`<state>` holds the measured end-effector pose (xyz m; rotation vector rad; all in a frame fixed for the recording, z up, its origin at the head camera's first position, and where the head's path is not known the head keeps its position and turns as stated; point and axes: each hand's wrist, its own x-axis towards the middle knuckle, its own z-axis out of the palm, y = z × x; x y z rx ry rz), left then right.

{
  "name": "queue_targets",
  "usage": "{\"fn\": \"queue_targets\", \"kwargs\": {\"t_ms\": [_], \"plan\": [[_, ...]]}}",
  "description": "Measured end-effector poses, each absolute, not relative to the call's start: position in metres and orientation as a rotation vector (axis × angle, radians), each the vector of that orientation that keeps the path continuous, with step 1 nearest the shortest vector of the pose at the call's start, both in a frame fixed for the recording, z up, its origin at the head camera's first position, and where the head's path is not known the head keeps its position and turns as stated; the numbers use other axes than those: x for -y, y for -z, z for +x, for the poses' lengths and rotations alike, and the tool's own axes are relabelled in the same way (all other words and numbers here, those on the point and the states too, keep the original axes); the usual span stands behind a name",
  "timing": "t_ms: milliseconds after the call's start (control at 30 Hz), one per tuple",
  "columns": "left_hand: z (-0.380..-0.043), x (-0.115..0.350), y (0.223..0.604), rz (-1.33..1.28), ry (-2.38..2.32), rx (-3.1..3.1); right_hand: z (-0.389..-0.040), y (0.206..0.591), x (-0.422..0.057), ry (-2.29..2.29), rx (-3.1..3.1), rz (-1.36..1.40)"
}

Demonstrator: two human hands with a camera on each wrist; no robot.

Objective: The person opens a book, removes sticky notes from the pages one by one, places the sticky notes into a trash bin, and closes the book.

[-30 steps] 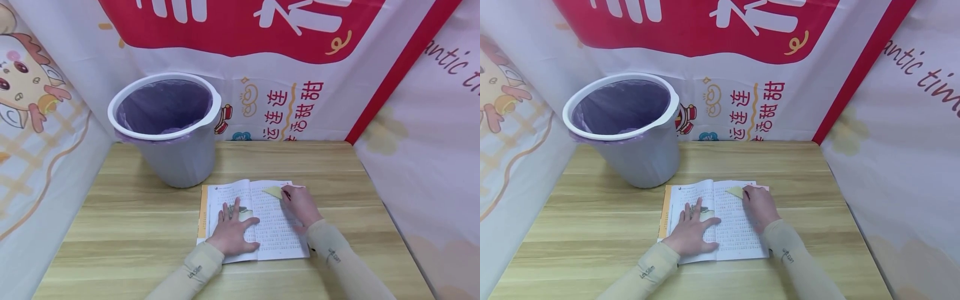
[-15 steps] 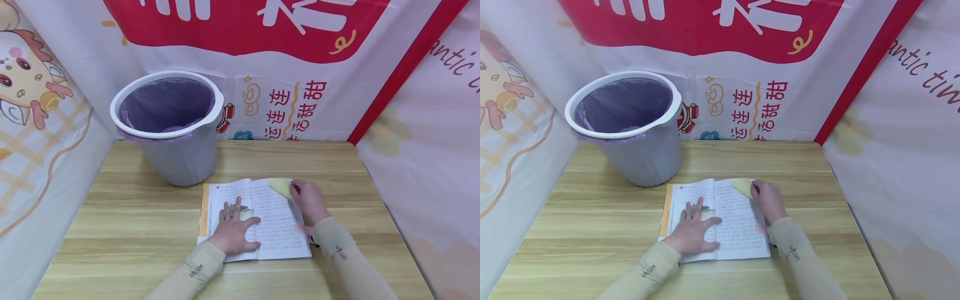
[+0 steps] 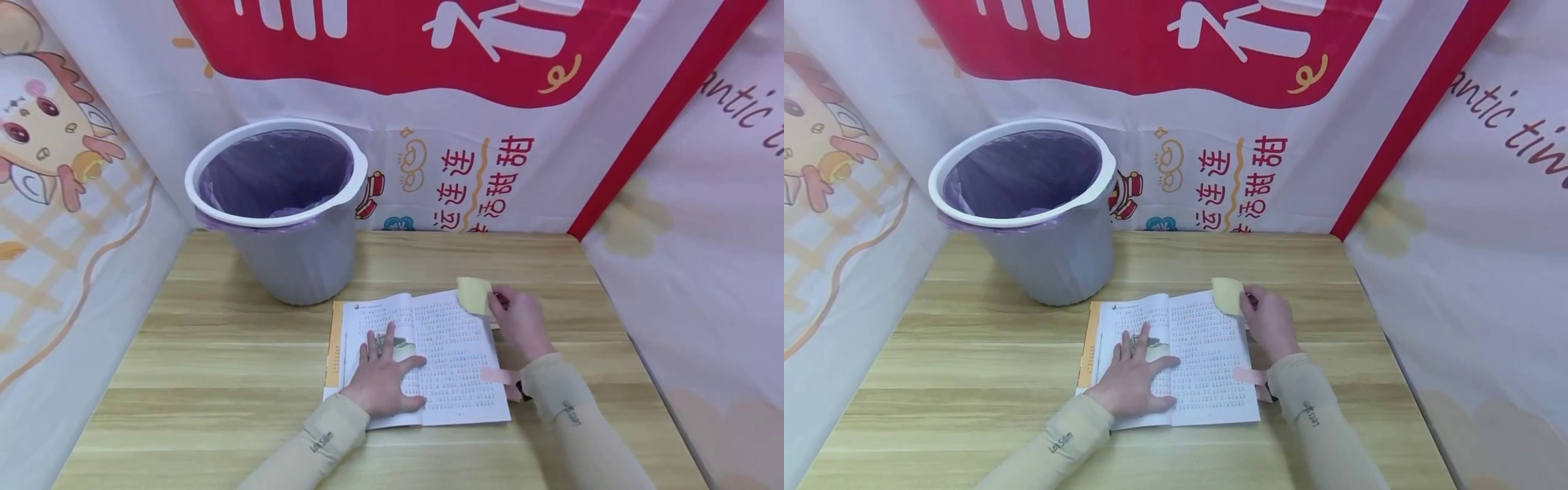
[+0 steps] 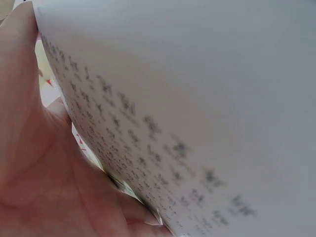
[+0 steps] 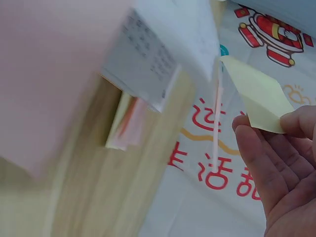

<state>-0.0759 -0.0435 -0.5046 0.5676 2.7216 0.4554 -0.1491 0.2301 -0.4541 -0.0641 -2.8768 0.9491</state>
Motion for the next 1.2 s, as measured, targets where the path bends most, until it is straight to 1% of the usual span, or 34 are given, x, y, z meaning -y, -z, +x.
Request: {"fn": "queue_targets", "kwargs": {"t_ms": [300, 400, 500, 733, 833, 1000, 1200], "plan": [[-0.076, 0.044, 0.507, 0.573, -0.445, -2.732, -0.154, 0.423, -0.229, -0.904, 2.776, 0.025], [-0.077, 0.045, 0.509, 0.577, -0.44, -2.738, -0.161, 0.404, -0.222, -0.876, 2.686, 0.133], [-0.077, 0.046, 0.51, 0.583, -0.437, -2.743, -0.172, 0.375, -0.209, -0.842, 2.57, 0.263], [-0.077, 0.048, 0.512, 0.584, -0.426, -2.749, -0.2, 0.285, -0.154, -0.825, 2.479, 0.493], [-0.076, 0.049, 0.511, 0.586, -0.432, -2.749, -0.212, 0.257, -0.124, -0.785, 2.45, 0.599], [-0.075, 0.05, 0.511, 0.593, -0.425, -2.746, -0.229, 0.234, -0.076, -0.697, 2.432, 0.757], [-0.076, 0.047, 0.514, 0.606, -0.439, -2.746, -0.245, 0.224, -0.032, -0.603, 2.586, 0.777]]}}
